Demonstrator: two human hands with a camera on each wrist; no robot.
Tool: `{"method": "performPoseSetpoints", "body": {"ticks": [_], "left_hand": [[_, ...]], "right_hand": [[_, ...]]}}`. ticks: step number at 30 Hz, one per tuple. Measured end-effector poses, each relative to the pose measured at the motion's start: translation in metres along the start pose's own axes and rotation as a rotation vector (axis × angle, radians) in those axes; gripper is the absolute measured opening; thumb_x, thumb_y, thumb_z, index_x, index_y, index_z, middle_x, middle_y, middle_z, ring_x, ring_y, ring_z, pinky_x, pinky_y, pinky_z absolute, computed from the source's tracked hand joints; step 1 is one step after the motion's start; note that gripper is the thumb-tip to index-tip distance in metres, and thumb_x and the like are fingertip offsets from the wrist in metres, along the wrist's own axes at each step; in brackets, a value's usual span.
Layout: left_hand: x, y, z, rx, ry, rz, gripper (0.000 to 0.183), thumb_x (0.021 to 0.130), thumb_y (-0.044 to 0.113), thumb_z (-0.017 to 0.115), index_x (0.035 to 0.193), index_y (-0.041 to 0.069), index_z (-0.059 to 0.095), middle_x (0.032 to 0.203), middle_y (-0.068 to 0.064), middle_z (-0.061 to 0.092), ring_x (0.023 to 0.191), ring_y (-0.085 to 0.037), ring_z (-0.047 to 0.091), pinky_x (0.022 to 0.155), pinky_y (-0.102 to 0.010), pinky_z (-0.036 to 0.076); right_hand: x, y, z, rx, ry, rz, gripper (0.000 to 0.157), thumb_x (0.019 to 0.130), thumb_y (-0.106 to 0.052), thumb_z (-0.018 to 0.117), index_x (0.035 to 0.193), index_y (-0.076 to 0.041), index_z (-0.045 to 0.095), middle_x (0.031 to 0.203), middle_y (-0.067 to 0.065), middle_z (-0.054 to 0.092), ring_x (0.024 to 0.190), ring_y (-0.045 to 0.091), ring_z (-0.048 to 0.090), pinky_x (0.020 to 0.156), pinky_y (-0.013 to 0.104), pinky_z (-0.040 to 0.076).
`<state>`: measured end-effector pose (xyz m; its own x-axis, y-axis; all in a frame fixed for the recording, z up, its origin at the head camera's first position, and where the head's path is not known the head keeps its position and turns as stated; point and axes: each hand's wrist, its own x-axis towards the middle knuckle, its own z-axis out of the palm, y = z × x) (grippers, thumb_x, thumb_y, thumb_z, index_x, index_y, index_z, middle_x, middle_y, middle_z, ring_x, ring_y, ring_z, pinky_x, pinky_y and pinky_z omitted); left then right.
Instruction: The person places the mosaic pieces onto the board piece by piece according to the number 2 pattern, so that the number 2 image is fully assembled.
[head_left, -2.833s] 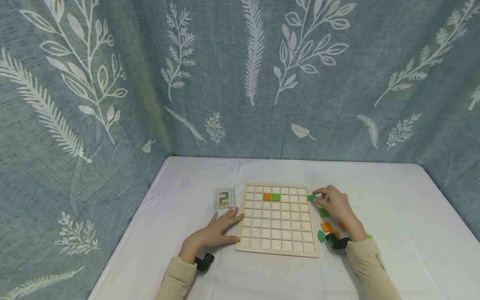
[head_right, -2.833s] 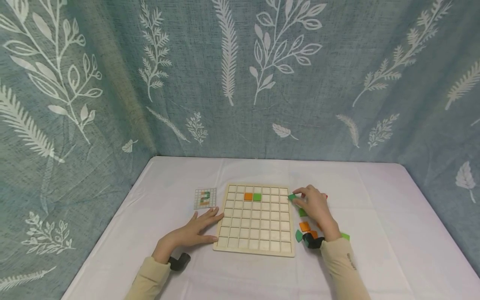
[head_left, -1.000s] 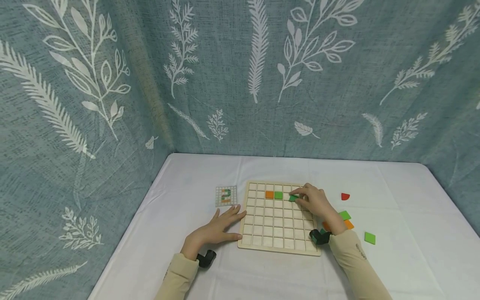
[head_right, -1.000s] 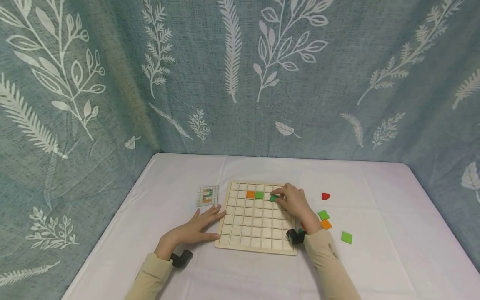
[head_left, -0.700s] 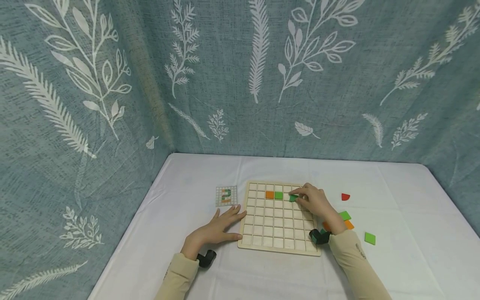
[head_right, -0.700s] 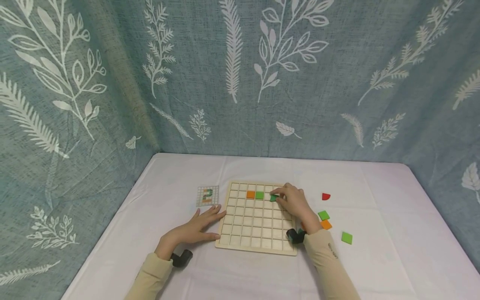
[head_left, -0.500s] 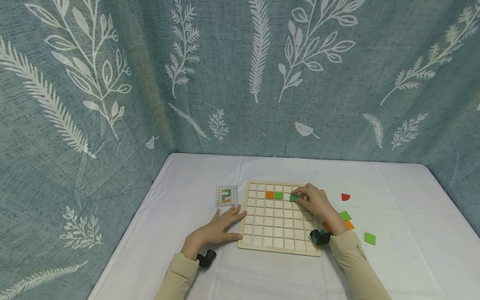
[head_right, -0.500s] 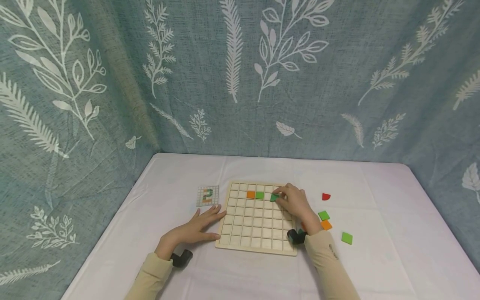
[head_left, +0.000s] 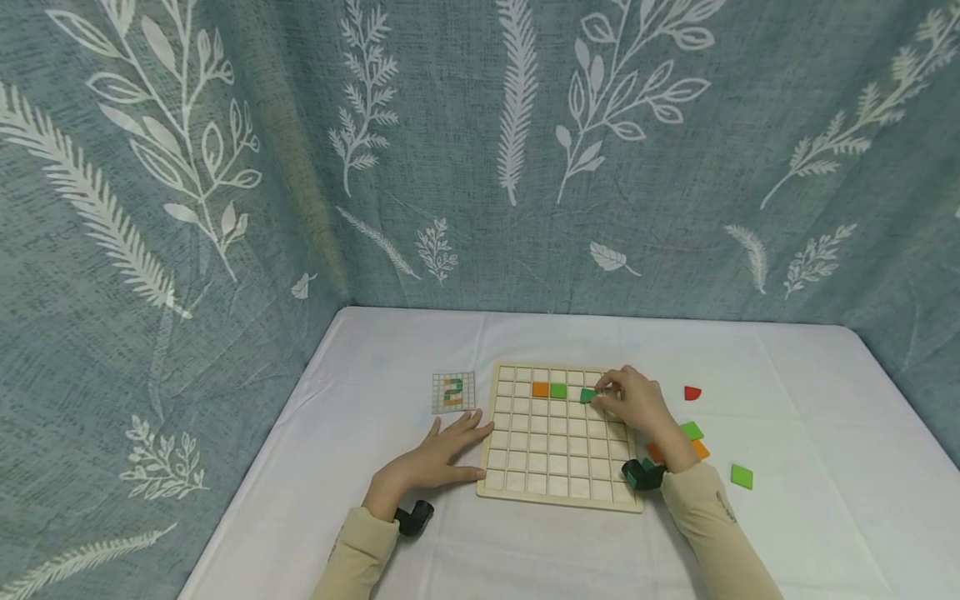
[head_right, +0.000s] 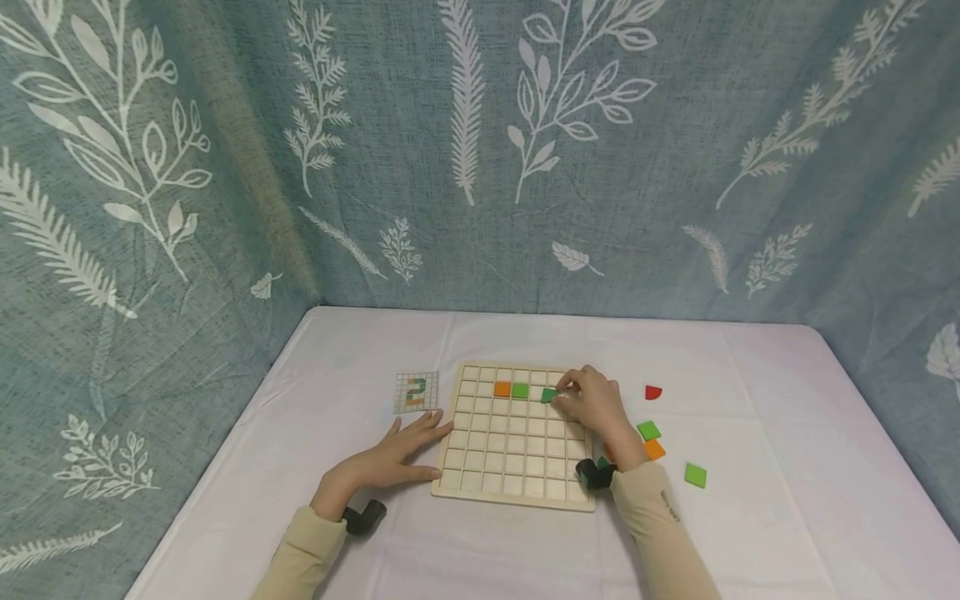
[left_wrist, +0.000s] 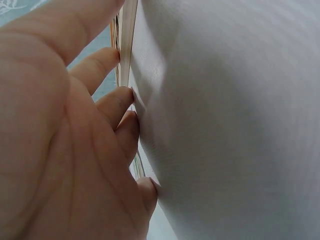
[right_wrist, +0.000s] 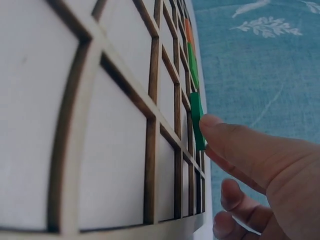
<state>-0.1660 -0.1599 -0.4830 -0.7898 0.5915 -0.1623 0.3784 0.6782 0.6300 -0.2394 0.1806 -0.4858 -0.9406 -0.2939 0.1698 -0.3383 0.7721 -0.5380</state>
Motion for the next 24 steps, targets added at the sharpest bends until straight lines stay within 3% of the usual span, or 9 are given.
{"method": "performPoseSetpoints", "body": {"ticks": [10,24], "left_hand": [[-0.0004,0.0016,-0.0004,-0.001,0.000,0.004,0.070,0.090,0.037,0.059,0.147,0.012,0.027,0.154,-0.016,0.013,0.142,-0.034,0.007,0.109,-0.062,-0.007],[0.0014,0.0015,0.0011,0.009,0.009,-0.005,0.070,0.089,0.039,0.059,0.147,0.014,0.029,0.154,-0.014,0.014,0.143,-0.032,0.007,0.111,-0.060,-0.007]], "right_hand": [[-0.0039,-0.0015,-0.0011,-0.027,0.018,0.050,0.021,0.080,-0.031,0.073,0.090,-0.012,0.068,0.074,0.001,0.048,0.061,0.013,0.041,0.062,0.032,0.028],[-0.0016,-0.0079,0.0009,-0.024,0.020,0.050,0.025,0.079,-0.032,0.073,0.092,-0.012,0.069,0.074,0.000,0.050,0.064,0.014,0.044,0.063,0.033,0.029]]}}
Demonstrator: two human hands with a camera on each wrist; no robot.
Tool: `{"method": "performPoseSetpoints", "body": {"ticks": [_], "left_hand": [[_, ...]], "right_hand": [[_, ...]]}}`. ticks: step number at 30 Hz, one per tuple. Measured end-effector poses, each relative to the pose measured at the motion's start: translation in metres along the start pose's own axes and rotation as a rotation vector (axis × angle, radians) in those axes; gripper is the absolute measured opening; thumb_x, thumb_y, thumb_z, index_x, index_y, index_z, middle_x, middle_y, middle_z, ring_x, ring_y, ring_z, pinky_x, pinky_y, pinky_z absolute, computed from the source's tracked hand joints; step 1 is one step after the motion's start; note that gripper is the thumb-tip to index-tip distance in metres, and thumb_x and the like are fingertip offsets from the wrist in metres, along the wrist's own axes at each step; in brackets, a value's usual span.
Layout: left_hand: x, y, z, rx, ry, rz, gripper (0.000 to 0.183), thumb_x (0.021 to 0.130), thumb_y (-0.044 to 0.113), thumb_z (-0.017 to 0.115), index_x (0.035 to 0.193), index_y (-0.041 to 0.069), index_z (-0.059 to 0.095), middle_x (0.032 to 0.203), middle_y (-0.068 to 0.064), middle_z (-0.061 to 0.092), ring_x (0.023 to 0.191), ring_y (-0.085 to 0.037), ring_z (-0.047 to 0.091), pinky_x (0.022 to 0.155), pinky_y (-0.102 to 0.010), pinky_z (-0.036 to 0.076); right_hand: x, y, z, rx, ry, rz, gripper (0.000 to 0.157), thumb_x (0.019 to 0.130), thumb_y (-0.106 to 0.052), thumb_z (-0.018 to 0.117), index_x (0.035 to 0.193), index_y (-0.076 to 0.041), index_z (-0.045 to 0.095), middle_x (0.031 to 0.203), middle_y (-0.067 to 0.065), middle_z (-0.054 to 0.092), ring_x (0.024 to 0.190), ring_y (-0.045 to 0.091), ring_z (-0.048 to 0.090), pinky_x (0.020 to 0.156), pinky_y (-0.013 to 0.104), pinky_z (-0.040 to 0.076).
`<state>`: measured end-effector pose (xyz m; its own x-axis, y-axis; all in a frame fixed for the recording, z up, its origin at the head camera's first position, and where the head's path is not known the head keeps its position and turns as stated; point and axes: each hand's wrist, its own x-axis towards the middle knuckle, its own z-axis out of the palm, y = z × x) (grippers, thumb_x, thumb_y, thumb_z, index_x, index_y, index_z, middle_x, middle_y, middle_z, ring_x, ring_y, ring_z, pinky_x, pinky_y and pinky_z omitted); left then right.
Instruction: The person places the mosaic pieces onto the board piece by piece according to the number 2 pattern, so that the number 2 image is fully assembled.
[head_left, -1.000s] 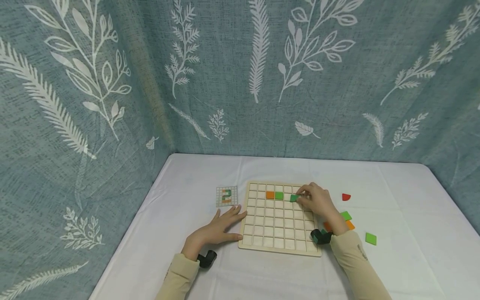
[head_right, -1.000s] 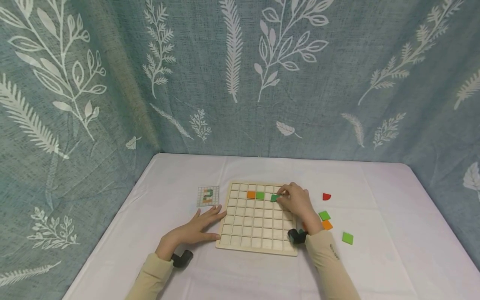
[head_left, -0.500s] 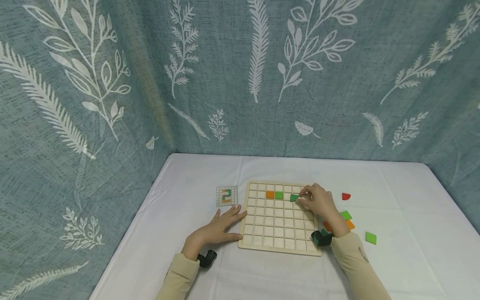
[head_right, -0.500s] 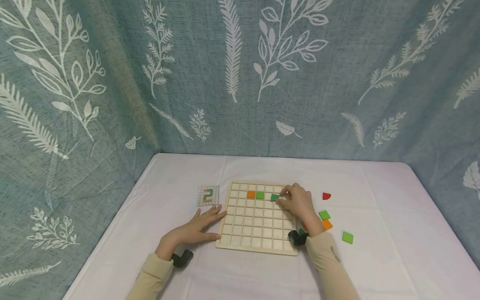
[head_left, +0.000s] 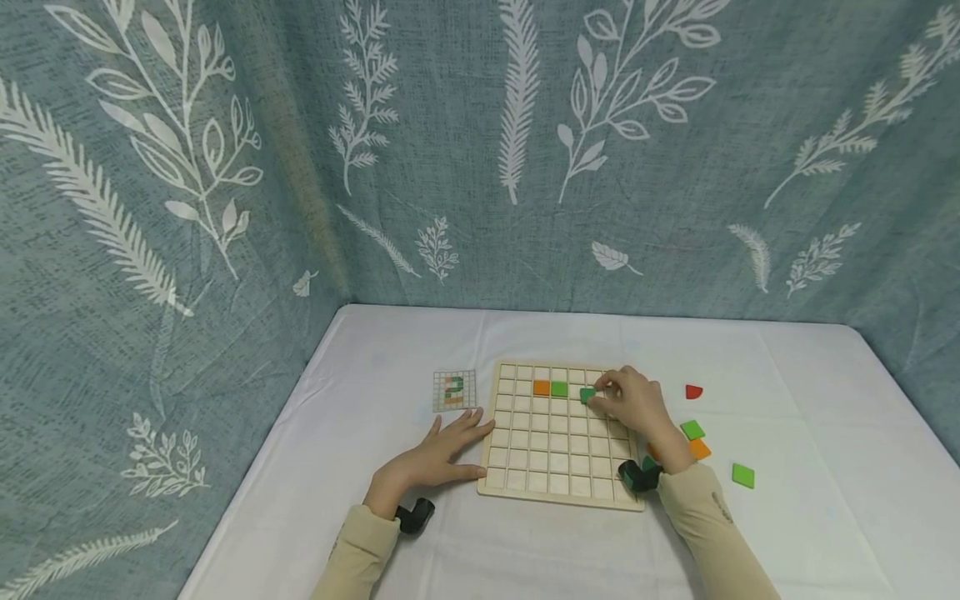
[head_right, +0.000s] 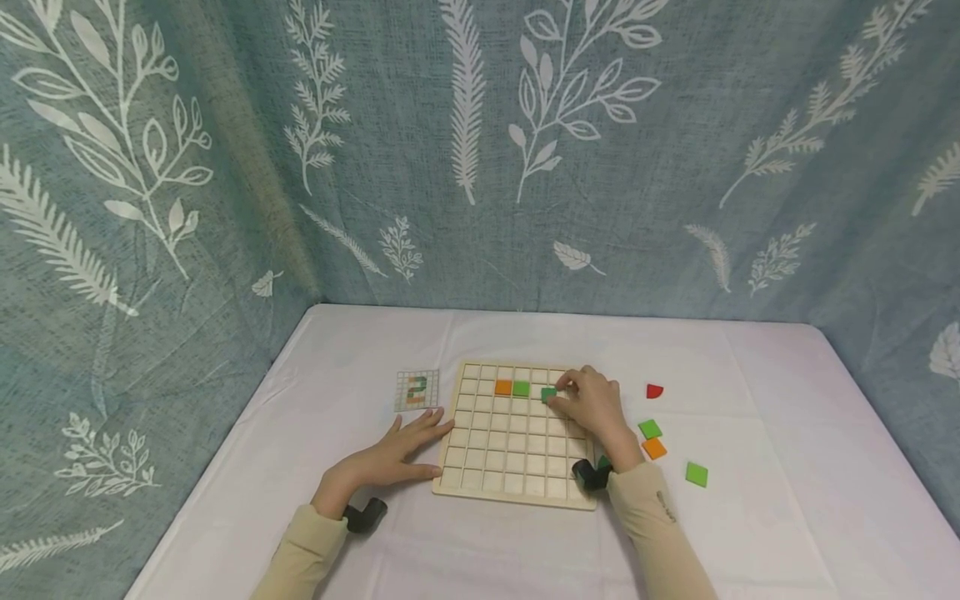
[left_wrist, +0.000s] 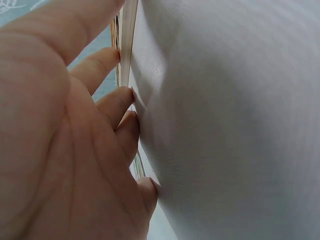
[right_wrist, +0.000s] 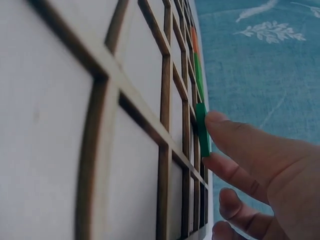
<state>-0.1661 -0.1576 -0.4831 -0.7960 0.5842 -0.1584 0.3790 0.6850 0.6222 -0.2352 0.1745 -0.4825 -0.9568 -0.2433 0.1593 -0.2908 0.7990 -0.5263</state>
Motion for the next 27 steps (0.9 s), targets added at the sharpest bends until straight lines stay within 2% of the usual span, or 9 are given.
{"method": "performPoseSetpoints", "body": {"ticks": [14,21,27], "left_hand": [[-0.0008,0.0009,-0.0011,0.003,-0.008,-0.018,0.071,0.088,0.040,0.060,0.147,0.017,0.028,0.155,-0.012,0.013,0.143,-0.031,0.006,0.111,-0.058,-0.008],[0.0014,-0.0020,0.0002,0.016,-0.003,-0.014,0.071,0.089,0.040,0.059,0.147,0.016,0.028,0.155,-0.013,0.014,0.143,-0.033,0.008,0.111,-0.060,-0.007],[-0.0004,-0.0019,0.0006,-0.011,0.014,0.018,0.071,0.088,0.043,0.058,0.147,0.015,0.029,0.154,-0.016,0.015,0.142,-0.034,0.007,0.110,-0.060,-0.008]], "right_hand": [[0.0024,-0.0039,0.0056,-0.033,-0.003,0.027,0.028,0.081,-0.036,0.071,0.096,-0.013,0.067,0.078,0.001,0.051,0.065,0.015,0.046,0.067,0.037,0.032],[0.0013,-0.0055,0.0044,-0.037,0.013,0.096,0.031,0.077,-0.039,0.074,0.089,-0.012,0.063,0.078,0.004,0.052,0.067,0.018,0.048,0.069,0.043,0.035],[0.0009,-0.0051,0.0054,-0.042,0.019,0.088,0.028,0.077,-0.038,0.074,0.085,-0.013,0.064,0.078,0.003,0.053,0.067,0.017,0.048,0.068,0.041,0.034]]}}
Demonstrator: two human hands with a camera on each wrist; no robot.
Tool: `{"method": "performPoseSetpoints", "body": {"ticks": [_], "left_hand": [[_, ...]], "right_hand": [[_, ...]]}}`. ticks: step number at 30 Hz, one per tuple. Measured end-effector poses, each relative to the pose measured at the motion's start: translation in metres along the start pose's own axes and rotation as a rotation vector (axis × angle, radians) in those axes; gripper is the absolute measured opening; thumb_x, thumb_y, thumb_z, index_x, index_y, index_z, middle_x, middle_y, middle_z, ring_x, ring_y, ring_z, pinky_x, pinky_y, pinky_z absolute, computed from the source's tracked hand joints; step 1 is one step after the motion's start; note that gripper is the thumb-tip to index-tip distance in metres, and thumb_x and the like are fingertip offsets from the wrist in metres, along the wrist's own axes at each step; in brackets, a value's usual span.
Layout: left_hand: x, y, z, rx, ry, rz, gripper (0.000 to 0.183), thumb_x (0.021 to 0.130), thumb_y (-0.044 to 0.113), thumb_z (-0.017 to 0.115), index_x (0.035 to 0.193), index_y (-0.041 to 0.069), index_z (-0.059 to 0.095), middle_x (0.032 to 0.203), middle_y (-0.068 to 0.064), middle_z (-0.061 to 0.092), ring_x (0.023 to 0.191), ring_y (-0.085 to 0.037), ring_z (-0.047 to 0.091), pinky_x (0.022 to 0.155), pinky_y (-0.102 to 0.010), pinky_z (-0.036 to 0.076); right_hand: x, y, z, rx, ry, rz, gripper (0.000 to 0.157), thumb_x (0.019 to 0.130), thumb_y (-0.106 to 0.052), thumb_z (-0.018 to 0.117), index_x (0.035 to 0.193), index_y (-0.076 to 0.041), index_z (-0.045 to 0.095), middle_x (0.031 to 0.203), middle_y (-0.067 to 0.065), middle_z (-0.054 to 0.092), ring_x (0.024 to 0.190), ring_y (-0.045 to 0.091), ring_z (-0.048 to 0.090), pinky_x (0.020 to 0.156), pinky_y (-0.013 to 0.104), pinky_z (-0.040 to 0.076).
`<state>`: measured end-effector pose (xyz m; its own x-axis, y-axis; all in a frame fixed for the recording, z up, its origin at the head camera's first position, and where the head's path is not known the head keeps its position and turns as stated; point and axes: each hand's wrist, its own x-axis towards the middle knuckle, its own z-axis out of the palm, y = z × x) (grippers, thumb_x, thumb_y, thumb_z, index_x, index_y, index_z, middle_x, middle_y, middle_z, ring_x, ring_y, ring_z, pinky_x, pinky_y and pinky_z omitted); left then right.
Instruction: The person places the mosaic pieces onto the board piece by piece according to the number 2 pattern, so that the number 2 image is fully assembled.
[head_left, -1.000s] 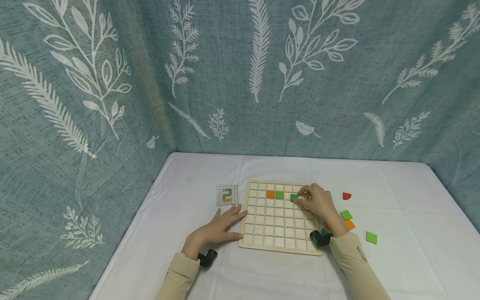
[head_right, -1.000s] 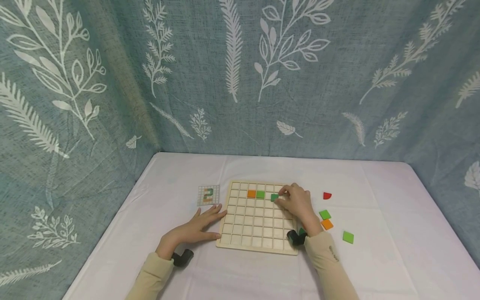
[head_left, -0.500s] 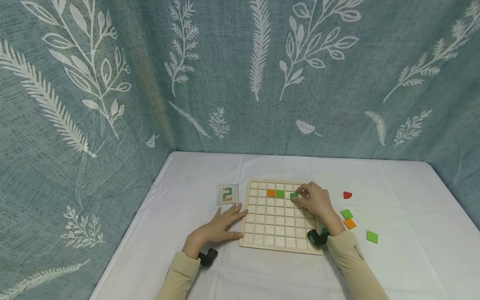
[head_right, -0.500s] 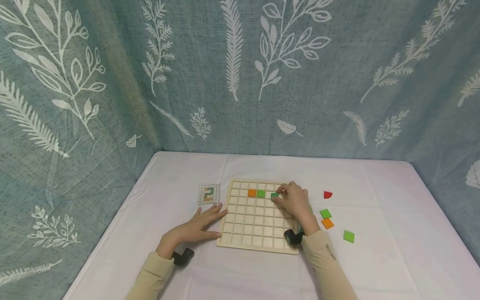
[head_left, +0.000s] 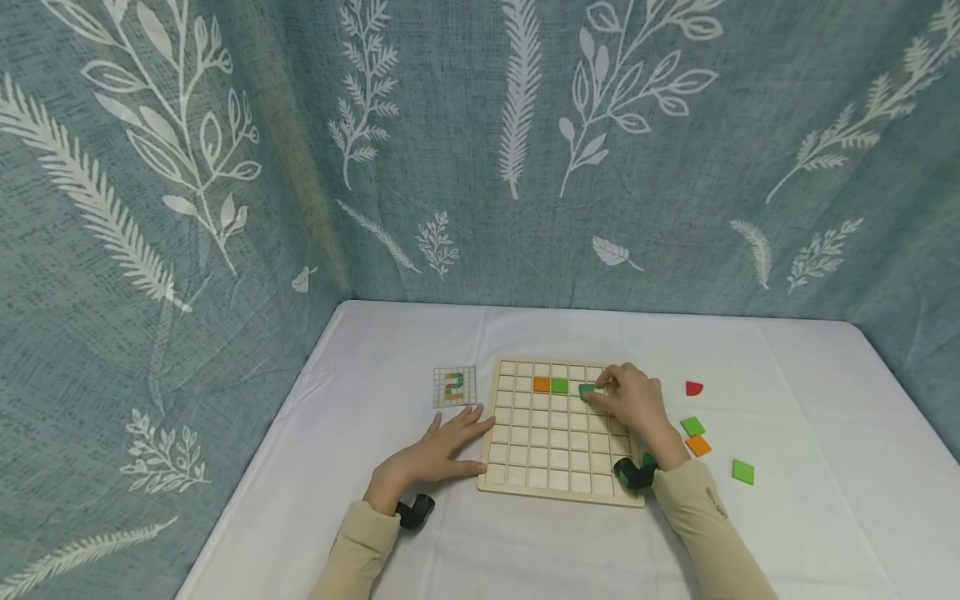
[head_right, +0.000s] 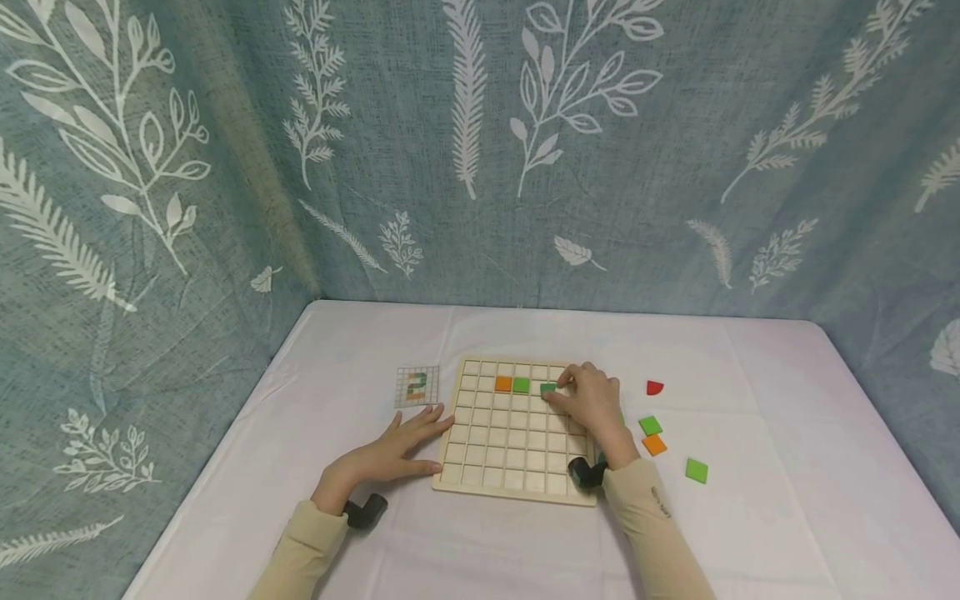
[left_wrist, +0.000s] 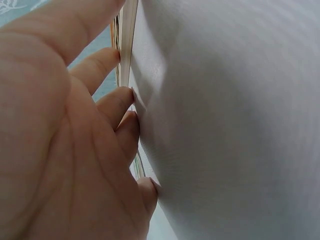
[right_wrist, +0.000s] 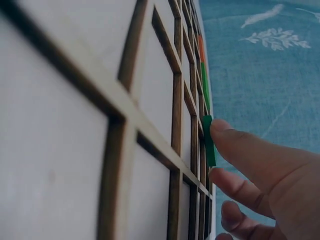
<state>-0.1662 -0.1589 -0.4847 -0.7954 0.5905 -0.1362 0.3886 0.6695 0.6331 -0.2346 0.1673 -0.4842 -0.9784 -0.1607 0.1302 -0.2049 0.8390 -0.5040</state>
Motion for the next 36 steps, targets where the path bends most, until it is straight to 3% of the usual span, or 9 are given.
{"method": "performPoseSetpoints", "body": {"ticks": [5,14,24,29,36], "left_hand": [[-0.0028,0.0008,-0.0007,-0.021,0.026,0.042,0.072,0.088,0.048,0.057,0.147,0.018,0.029,0.153,-0.017,0.016,0.143,-0.033,0.007,0.110,-0.060,-0.009],[0.0010,-0.0036,-0.0002,0.035,-0.019,-0.012,0.070,0.089,0.040,0.059,0.147,0.015,0.028,0.154,-0.013,0.014,0.143,-0.031,0.007,0.111,-0.060,-0.007],[-0.0009,0.0029,-0.0032,0.017,-0.023,-0.025,0.071,0.088,0.040,0.060,0.147,0.017,0.028,0.155,-0.012,0.014,0.143,-0.030,0.007,0.111,-0.058,-0.008],[-0.0006,0.0031,-0.0025,0.013,-0.022,-0.029,0.070,0.089,0.040,0.059,0.147,0.016,0.029,0.155,-0.012,0.014,0.143,-0.031,0.007,0.111,-0.058,-0.007],[-0.0005,0.0017,-0.0012,0.016,-0.022,-0.035,0.070,0.089,0.041,0.059,0.147,0.017,0.028,0.155,-0.012,0.014,0.143,-0.030,0.006,0.111,-0.058,-0.008]], "right_hand": [[0.0014,-0.0003,0.0003,0.023,-0.002,-0.029,0.024,0.079,-0.034,0.073,0.088,-0.013,0.066,0.077,0.002,0.053,0.066,0.016,0.048,0.068,0.040,0.033],[0.0042,-0.0003,0.0010,0.067,-0.007,-0.082,0.019,0.083,-0.027,0.071,0.093,-0.011,0.068,0.074,0.001,0.052,0.061,0.014,0.043,0.066,0.036,0.029],[0.0061,0.0007,0.0026,0.092,-0.034,-0.101,0.016,0.085,-0.020,0.068,0.097,-0.010,0.069,0.076,0.002,0.054,0.066,0.016,0.050,0.069,0.040,0.033],[0.0058,-0.0003,0.0020,0.084,-0.029,-0.118,0.014,0.088,-0.016,0.063,0.098,-0.010,0.069,0.076,0.002,0.053,0.062,0.015,0.046,0.066,0.036,0.031],[0.0062,-0.0013,0.0035,0.098,-0.026,-0.137,0.017,0.087,-0.021,0.065,0.099,-0.010,0.069,0.077,0.002,0.054,0.063,0.014,0.047,0.068,0.038,0.032]]}}
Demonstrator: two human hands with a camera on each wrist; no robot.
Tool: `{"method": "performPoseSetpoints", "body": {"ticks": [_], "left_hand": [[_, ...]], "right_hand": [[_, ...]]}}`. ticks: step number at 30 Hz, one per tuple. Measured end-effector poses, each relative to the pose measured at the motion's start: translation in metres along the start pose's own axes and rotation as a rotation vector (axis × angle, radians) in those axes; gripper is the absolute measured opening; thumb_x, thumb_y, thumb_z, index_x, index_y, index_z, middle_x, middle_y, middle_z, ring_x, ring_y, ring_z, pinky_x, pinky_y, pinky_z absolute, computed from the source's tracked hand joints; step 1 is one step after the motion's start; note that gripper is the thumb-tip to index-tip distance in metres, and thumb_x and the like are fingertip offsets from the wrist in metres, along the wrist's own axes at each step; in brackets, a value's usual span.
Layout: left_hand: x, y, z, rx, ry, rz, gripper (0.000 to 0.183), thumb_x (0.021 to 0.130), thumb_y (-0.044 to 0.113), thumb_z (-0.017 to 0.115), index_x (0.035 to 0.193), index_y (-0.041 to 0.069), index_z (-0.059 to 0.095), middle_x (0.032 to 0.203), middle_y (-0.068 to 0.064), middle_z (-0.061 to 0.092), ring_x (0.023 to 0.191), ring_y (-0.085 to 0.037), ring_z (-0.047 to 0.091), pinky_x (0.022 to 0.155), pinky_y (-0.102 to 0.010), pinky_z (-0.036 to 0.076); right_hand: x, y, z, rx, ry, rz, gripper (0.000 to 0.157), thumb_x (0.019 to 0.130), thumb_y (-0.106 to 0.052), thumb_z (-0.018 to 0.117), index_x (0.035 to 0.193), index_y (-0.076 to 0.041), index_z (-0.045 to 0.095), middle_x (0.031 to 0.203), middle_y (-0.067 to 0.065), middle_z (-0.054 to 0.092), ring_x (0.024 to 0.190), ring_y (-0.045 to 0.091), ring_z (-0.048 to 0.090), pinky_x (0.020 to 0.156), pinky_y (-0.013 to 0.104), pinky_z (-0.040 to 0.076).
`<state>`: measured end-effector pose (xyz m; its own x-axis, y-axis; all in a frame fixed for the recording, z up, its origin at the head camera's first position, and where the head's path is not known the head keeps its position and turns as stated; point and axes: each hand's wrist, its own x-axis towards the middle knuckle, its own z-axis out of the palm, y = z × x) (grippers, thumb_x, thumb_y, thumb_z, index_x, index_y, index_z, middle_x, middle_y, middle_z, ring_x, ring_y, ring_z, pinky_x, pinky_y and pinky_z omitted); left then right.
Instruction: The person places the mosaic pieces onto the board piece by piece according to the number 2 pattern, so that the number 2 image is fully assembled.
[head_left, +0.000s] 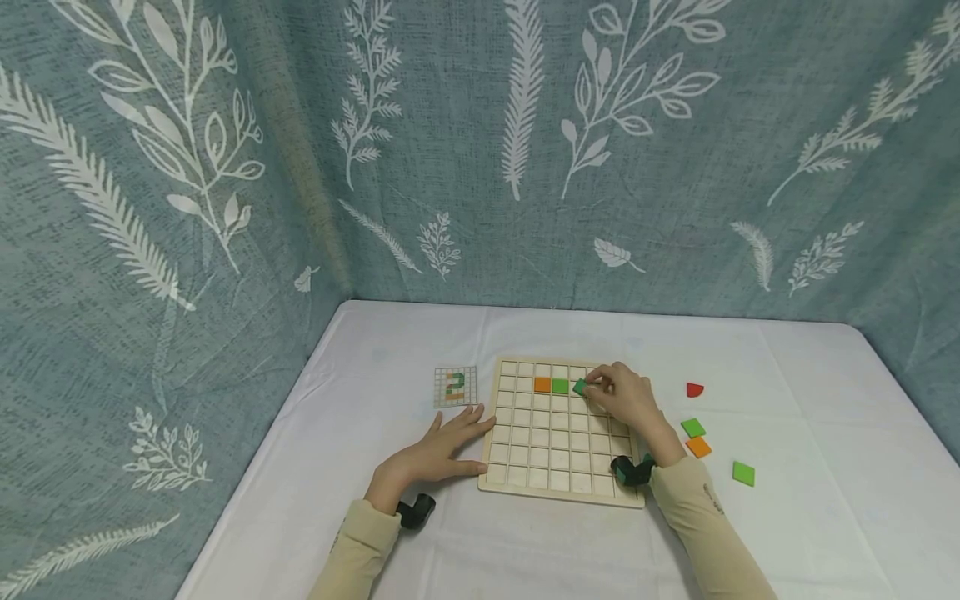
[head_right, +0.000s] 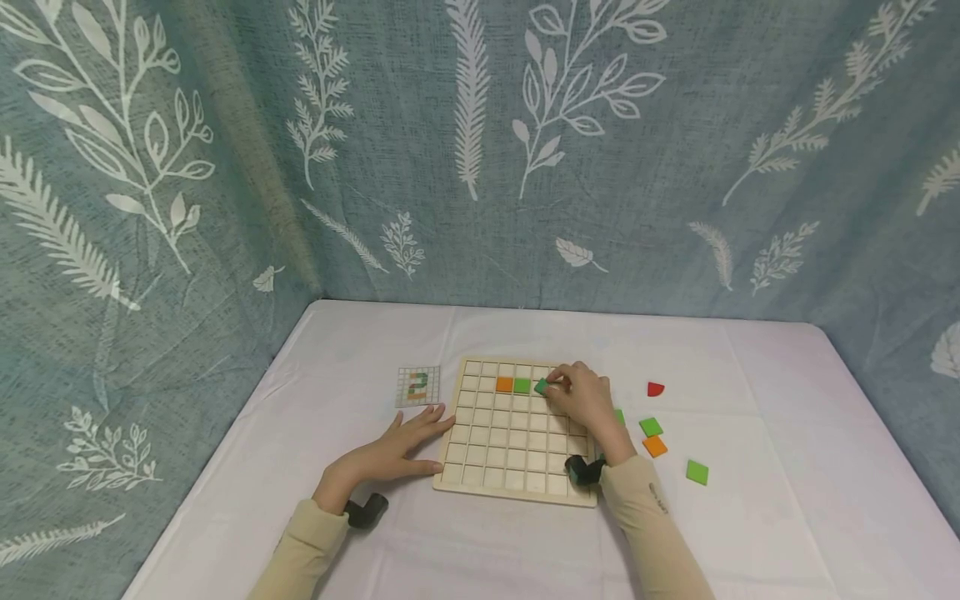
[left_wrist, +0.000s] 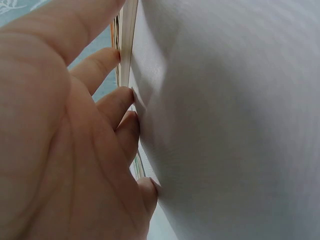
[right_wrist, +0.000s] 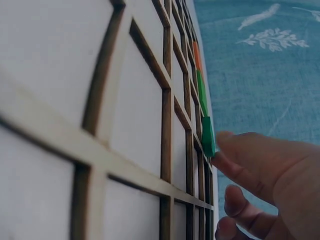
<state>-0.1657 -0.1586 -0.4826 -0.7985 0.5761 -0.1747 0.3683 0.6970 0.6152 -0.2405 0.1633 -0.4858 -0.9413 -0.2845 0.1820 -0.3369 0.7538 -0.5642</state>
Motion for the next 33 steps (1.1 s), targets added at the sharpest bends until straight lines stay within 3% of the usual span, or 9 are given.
{"method": "performPoseSetpoints", "body": {"ticks": [16,25,33], "left_hand": [[-0.0007,0.0006,0.0006,0.005,0.006,-0.008,0.070,0.088,0.041,0.060,0.147,0.018,0.029,0.155,-0.011,0.014,0.143,-0.029,0.006,0.112,-0.057,-0.008],[-0.0003,-0.0001,0.0009,0.004,0.004,-0.010,0.070,0.088,0.040,0.059,0.147,0.017,0.029,0.155,-0.011,0.014,0.143,-0.029,0.006,0.112,-0.057,-0.009],[0.0000,-0.0012,0.0012,0.010,0.007,0.003,0.070,0.088,0.040,0.060,0.147,0.016,0.029,0.155,-0.011,0.014,0.143,-0.029,0.006,0.111,-0.058,-0.008]], "right_hand": [[0.0027,-0.0015,0.0019,0.004,-0.037,-0.026,0.012,0.087,-0.016,0.064,0.097,-0.012,0.070,0.082,0.003,0.057,0.069,0.015,0.050,0.070,0.040,0.034],[0.0004,0.0003,0.0005,-0.004,-0.039,-0.032,0.013,0.088,-0.017,0.064,0.098,-0.012,0.070,0.079,0.002,0.055,0.065,0.013,0.045,0.067,0.036,0.033],[-0.0020,0.0048,-0.0053,0.007,-0.010,-0.060,0.012,0.086,-0.018,0.066,0.097,-0.013,0.071,0.078,0.001,0.055,0.067,0.013,0.052,0.066,0.034,0.039]]}}
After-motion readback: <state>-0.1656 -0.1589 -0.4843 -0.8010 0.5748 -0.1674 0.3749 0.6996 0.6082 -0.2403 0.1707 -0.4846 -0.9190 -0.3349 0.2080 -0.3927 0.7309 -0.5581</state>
